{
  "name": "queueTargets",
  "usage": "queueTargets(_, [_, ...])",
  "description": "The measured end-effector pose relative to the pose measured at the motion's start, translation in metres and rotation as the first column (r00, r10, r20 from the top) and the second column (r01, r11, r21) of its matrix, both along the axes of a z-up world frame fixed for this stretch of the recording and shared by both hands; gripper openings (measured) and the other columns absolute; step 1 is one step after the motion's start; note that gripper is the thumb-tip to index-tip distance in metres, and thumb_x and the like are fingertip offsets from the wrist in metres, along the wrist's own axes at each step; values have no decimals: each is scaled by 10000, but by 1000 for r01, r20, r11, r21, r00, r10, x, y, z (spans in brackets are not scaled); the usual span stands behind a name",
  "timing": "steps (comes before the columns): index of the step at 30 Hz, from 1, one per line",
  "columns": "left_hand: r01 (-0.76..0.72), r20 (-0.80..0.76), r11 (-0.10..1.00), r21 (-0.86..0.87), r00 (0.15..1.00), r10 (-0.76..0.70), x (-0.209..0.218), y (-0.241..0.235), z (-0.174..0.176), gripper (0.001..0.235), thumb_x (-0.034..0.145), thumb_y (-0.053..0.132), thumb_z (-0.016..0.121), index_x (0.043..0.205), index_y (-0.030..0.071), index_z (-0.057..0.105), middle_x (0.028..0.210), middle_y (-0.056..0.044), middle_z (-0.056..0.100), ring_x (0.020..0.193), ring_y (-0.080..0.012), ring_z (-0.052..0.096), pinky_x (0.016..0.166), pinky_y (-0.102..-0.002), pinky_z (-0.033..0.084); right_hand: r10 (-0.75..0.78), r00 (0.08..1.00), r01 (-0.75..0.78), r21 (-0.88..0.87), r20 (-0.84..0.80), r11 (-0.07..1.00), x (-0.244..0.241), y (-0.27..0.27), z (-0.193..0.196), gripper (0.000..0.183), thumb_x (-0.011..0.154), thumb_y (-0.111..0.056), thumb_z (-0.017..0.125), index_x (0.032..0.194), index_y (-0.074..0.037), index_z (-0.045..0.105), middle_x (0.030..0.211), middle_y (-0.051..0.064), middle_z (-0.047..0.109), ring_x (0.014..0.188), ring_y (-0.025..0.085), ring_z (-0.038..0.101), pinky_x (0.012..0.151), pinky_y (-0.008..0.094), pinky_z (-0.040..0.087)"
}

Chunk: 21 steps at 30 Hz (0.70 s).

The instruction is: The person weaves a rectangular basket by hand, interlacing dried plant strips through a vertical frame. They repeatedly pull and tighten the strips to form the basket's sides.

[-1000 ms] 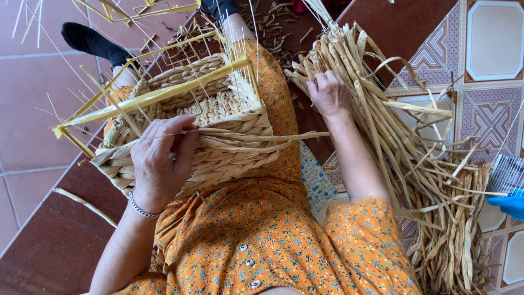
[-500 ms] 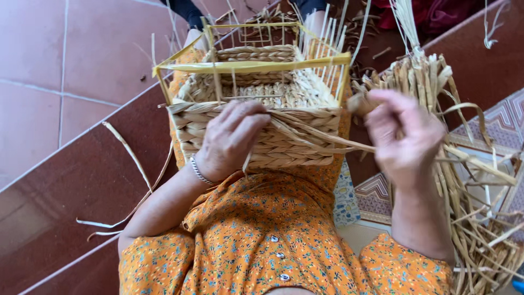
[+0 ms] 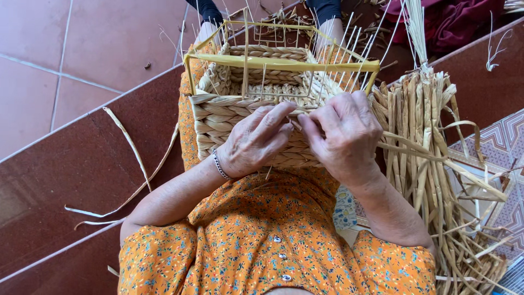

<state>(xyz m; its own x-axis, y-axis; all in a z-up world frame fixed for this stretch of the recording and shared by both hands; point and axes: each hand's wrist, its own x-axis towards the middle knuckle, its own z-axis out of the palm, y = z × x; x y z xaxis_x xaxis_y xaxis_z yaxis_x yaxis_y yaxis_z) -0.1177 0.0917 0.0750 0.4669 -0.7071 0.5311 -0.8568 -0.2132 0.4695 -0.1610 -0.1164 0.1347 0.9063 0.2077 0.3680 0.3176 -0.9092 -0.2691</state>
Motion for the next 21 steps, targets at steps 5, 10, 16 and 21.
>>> queueTargets(5, [-17, -1, 999, -33, 1000, 17, 4, -7, -2, 310, 853, 96, 679, 1130, -24, 606, 1227, -179, 619, 1092, -316, 636, 937, -405, 574, 23, 1000, -22, -68, 1, 997, -1, 0, -12, 260, 848, -107, 872, 815, -80, 616, 875, 85, 565, 857, 294, 582, 690, 420, 468])
queueTargets(10, [-163, -182, 982, 91, 967, 177, 10, -28, -2, 279, 954, 39, 684, 1203, 61, 560, 976, -102, 600, 930, -298, 617, 808, -410, 545, 43, 997, -33, 149, -67, 988, -16, -22, -17, 155, 952, -97, 831, 1037, -55, 709, 997, 58, 629, 917, 253, 611, 780, 391, 514])
queueTargets(16, [-238, -236, 971, 3, 944, 232, 12, -36, 16, 512, 978, 5, 637, 1446, -40, 434, 952, -124, 577, 871, -300, 579, 764, -419, 524, 27, 995, -28, 5, 101, 1000, -36, -38, -16, 287, 876, -290, 856, 998, -78, 706, 1099, 100, 630, 1062, 296, 552, 885, 446, 502])
queueTargets(21, [-174, 10, 968, 182, 985, 175, 19, -42, 25, 343, 873, 91, 631, 1180, 44, 484, 981, -150, 616, 885, -297, 637, 718, -421, 549, 67, 989, -43, -171, 134, 984, -39, -34, -16, 221, 887, -203, 862, 1030, -95, 732, 1257, 129, 637, 1223, 327, 486, 942, 525, 435])
